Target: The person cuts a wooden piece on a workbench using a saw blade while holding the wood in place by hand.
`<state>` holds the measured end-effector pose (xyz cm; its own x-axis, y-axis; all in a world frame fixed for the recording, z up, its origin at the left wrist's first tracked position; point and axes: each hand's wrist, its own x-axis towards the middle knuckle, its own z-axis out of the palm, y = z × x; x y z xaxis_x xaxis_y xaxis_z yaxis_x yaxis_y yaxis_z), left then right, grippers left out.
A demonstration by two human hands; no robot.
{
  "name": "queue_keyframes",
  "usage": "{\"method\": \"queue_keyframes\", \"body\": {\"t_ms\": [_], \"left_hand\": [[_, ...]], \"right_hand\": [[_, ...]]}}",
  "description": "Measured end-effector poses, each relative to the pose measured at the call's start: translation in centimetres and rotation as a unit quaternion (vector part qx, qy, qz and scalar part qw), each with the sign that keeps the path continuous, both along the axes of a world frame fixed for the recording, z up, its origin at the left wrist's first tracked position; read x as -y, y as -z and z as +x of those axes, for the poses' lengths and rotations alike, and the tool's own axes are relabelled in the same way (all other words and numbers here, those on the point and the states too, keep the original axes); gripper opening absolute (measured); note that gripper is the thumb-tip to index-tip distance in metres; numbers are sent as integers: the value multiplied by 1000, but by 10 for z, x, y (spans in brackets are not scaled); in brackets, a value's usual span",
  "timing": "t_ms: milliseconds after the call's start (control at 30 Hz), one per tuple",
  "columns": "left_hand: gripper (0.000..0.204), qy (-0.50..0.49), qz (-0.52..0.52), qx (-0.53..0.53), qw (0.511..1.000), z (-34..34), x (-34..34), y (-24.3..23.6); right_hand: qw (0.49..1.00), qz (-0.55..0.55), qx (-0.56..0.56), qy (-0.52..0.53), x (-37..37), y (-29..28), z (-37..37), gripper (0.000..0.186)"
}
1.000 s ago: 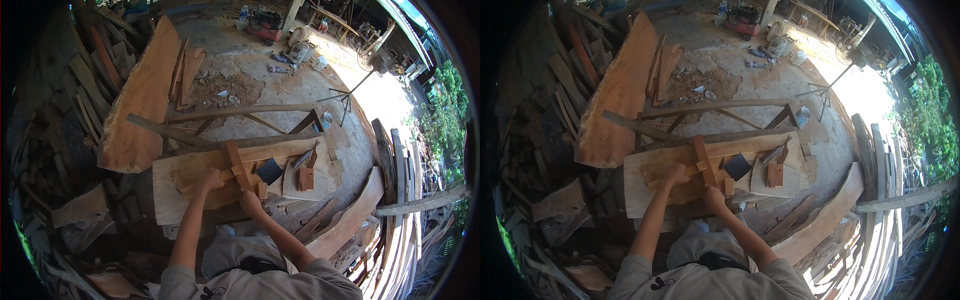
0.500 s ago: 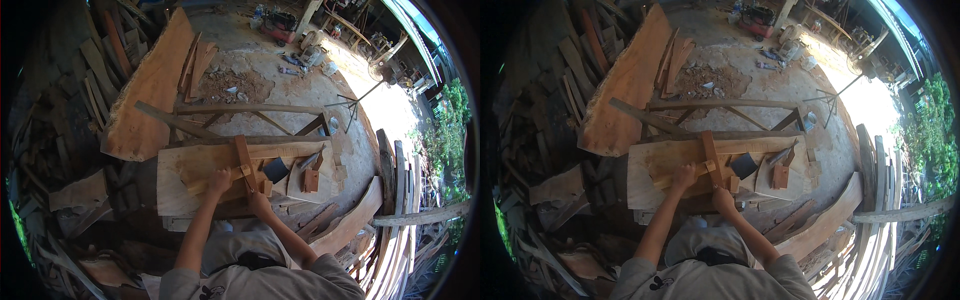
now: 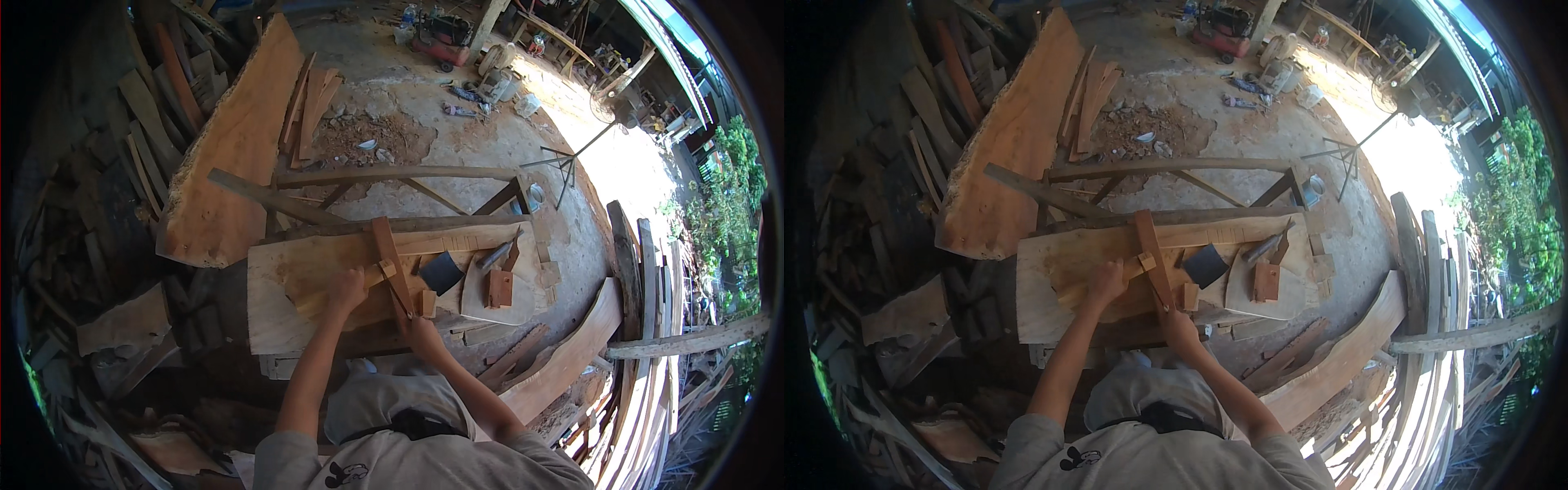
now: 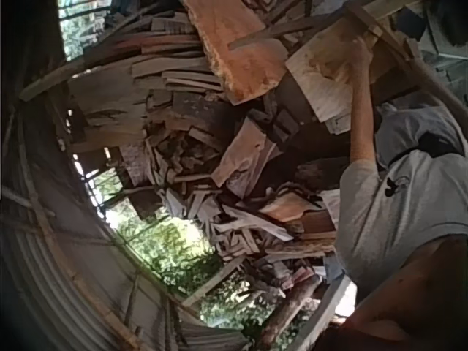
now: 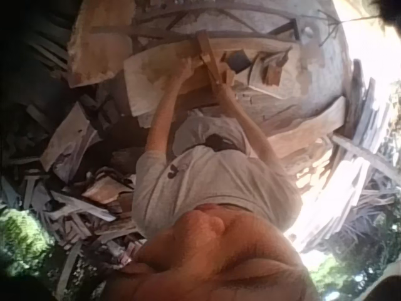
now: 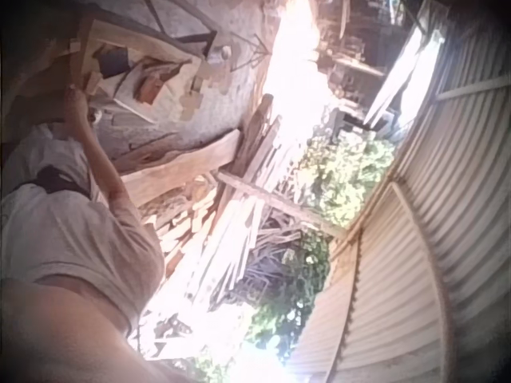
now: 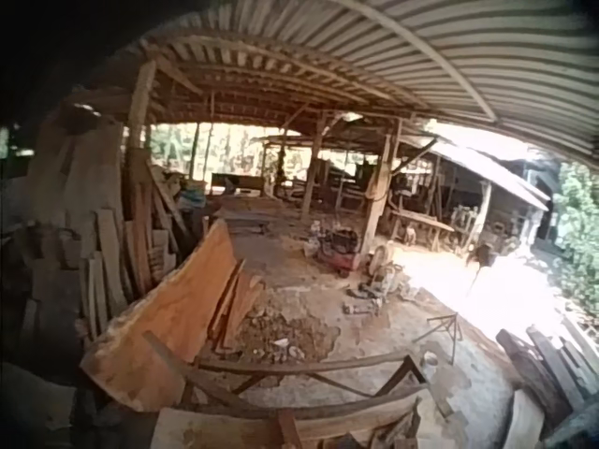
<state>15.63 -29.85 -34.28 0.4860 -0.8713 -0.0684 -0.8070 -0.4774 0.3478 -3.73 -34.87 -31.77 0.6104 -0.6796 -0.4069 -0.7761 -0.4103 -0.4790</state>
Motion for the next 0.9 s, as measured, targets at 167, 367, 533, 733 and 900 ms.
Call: {"method": "queue_keyframes", "body": {"t_ms": [167,367,533,733,900], "left_hand": [[23,-49,29,-32,998,1,-1,-6],[22,-37,2,-65,997,4,0,-5],[24,-17,28,-36,999,-2,-1,-4],[27,-37,42,-46,997,7,2,-8],[34,-47,28,-61,997,2,2,8]], "right_hand": [[996,-59,28,-58,36,37,82,19],[997,-41,19,-66,1,7,-19,24],[995,-23,-25,-96,21,5,18,20],[986,-103,12,-133,19,22,28,20],[999,-25,8,-25,2,7,-28,24]]}}
